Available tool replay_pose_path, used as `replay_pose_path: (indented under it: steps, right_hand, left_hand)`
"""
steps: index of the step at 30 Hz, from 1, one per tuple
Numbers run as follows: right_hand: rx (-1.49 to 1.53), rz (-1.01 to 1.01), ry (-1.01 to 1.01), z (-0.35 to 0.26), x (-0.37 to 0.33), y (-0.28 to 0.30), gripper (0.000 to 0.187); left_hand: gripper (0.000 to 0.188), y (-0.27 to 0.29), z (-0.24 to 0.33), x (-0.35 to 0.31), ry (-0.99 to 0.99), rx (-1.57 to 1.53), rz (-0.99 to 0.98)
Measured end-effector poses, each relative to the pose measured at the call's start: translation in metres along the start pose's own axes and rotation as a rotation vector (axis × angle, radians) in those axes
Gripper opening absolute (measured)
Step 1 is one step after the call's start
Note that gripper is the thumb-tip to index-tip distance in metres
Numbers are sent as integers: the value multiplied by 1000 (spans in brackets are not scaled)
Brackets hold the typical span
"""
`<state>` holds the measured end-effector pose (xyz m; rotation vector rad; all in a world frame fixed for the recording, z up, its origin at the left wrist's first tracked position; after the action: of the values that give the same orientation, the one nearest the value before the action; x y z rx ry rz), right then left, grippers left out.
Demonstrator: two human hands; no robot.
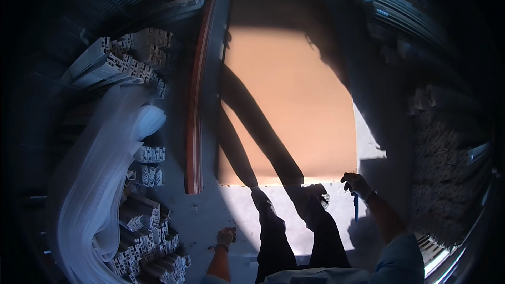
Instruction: The person cuts a large sheet of cardboard into smaller pieces using a utility knife. They repeatedly position the sheet, score and cut along straight lines, and separate the cut pieces.
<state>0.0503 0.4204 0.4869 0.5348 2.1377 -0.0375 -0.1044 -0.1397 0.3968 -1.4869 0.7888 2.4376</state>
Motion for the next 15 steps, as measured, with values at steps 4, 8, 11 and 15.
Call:
replay_pose_path:
  steps: [4,8,11,15]
  right_hand:
    - [219,-138,-102,-67,-123,-41,39]
    - [530,-245,-256,-96,-218,-86,29]
    - [746,-256,-244,-109,-255,-112,23]
    - [784,-179,-126,-137,-243,-99,23]
  left_hand:
    - [20,60,-6,-92,145,-52,-68]
    - [16,107,6,-132,174,-132,-84]
    - [16,121,42,-125,162,-136,-48]
    - [17,101,145,-87,111,-221,-155]
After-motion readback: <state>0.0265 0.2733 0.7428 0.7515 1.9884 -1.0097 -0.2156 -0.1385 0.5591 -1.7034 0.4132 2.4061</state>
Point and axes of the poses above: each hand's wrist, its own x-axis towards the middle knuckle, its own y-axis out of the back of the hand, z = x × y, the point moved 2 cm from there along x, towards the middle knuckle, and after that the axes turned 3 degrees about z, right-handed, at the moved point
